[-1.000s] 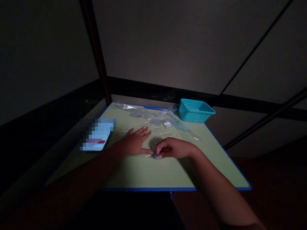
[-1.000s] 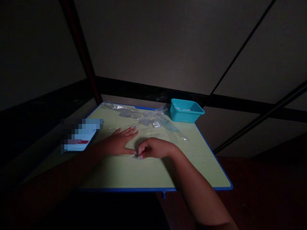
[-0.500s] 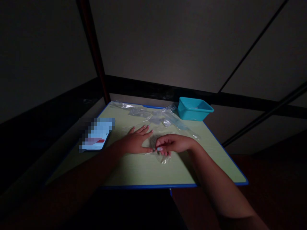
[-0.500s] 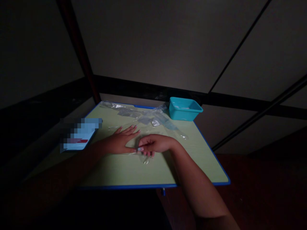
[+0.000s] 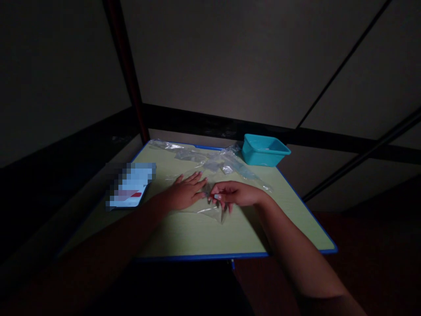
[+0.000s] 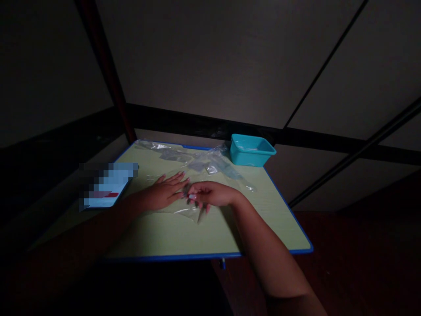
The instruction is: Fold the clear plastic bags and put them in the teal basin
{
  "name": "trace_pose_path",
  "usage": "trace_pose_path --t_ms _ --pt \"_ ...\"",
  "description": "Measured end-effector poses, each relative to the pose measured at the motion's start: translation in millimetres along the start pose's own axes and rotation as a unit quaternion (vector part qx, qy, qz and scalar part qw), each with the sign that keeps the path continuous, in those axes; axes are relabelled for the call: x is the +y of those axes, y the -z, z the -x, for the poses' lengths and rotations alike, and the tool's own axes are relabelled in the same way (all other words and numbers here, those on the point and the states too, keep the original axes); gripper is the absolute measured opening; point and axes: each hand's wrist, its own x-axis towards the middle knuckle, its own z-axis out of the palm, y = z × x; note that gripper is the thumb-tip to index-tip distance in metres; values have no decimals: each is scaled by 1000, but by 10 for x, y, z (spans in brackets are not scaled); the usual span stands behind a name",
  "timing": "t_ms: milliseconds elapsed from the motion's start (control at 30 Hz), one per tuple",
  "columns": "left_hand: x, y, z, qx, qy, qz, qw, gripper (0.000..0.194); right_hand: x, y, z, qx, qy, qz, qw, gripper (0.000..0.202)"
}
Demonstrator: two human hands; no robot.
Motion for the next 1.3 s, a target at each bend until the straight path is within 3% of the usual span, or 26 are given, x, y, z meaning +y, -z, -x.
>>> trace_pose_path --t_ms 133,333,533,667,900,1133,1200,1300 --pt "12 37 5 12 4 -1 1000 54 -34 66 55 5 -46 89 995 30" --pt "4 54 4 -8 6 1 1000 60 -80 113 132 -10 -128 76 989 29" --pt "-37 15 9 -21 -8 -4 1000 78 -119 59 136 -128 -165 157 965 29" --pt "-23 35 17 -27 -1 1 1000 77 -109 -37 97 -131 -172 198 956 21" --pt "39 114 27 -56 9 -15 998 79 -1 -2 46 -100 -131 231 959 8" --pt "-7 59 17 -38 0 -27 999 80 -50 54 62 39 21 208 977 7" --pt "-12 54 14 -40 -1 -26 999 78 -71 70 97 8 12 195 981 13" --pt "-5 55 9 -42 3 -26 999 78 -81 71 141 -106 -41 201 973 25"
